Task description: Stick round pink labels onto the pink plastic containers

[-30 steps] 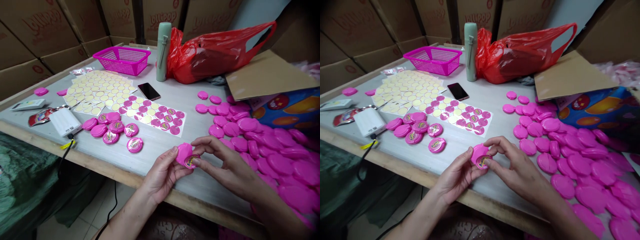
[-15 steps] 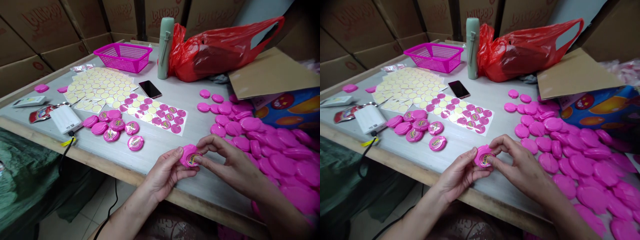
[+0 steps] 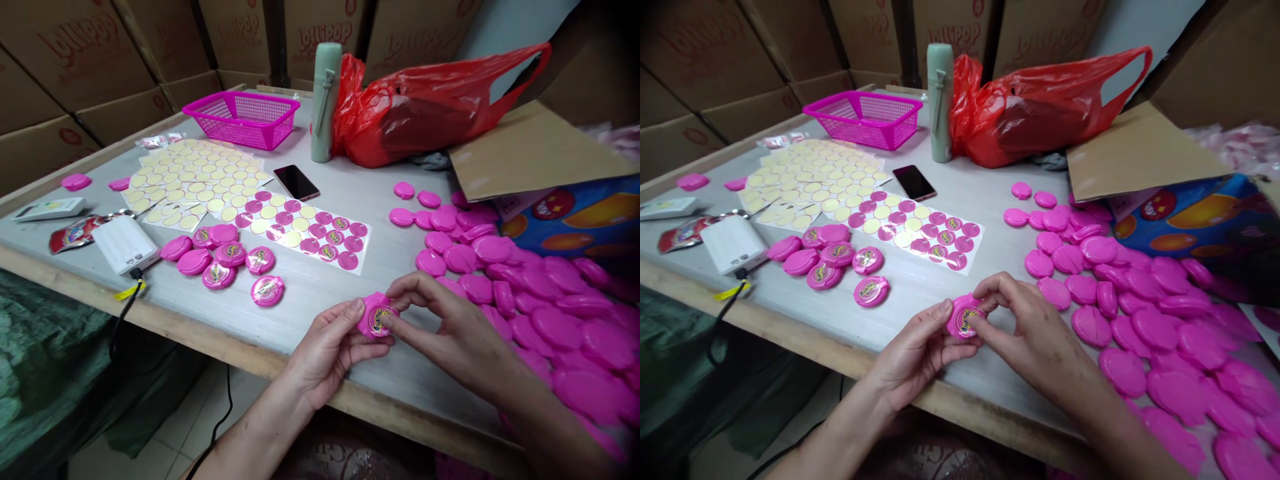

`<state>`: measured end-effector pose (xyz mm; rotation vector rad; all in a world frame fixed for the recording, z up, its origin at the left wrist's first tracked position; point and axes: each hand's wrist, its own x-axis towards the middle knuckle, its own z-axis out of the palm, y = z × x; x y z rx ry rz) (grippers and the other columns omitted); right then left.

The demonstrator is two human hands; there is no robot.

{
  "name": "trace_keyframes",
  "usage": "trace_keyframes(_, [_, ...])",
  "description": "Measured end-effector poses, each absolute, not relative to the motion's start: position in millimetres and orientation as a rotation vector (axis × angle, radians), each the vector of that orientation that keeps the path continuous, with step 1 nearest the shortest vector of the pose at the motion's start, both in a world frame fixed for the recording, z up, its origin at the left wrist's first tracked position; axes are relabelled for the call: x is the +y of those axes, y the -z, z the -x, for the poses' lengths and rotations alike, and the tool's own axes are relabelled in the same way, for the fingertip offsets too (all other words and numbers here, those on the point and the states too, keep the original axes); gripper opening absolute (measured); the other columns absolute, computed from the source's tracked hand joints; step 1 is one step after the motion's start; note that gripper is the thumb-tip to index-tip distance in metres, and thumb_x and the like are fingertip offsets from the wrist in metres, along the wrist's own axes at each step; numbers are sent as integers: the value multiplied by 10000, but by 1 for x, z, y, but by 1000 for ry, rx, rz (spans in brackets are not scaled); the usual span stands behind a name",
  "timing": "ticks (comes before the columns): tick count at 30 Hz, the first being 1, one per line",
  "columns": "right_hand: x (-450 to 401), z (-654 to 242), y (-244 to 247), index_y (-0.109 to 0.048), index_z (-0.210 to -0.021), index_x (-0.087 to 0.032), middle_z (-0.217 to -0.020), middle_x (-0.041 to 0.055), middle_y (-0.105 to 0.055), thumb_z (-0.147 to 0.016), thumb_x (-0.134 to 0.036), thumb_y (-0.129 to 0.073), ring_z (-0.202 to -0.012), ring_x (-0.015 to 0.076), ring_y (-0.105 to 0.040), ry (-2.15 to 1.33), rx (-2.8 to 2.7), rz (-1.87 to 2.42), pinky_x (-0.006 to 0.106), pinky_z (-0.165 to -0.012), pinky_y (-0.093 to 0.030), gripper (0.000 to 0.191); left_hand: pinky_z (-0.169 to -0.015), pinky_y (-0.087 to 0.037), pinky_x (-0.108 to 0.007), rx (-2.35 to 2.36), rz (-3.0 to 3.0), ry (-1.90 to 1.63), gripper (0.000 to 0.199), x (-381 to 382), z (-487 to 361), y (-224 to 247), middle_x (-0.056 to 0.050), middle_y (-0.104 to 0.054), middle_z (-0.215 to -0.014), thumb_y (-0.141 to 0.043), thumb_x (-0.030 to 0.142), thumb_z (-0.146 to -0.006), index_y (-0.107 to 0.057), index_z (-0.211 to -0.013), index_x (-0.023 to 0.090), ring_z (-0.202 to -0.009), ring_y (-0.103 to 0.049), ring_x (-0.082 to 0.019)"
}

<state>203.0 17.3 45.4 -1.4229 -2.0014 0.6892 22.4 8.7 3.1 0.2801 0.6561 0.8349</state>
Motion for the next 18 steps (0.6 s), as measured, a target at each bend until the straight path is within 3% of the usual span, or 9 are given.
trace_keyframes(10, [14,-188,-51,-561,-981,-249,-810,-44,-701,-825,-148,-664,-803,181,-700,-595,-1980,1506,337,-777,-495,213,-755,-637,-248,656,-280,-863,201,8,-22,-6,-72,-774,-935,-652,261,-939,-762,-1027,118,-771,-727,-118])
trace_keyframes(18, [12,-183,-47,-592,-945,-261,-831,-36,-722,-819,-269,-733,-820,199,-715,-753,-1750,1568,355,-798,-521,190,-787,-639,-264,604,-220,-935,179,5,-20,-4,-73,-771,-954,-657,243,-937,-759,-1022,124,-833,-729,-131])
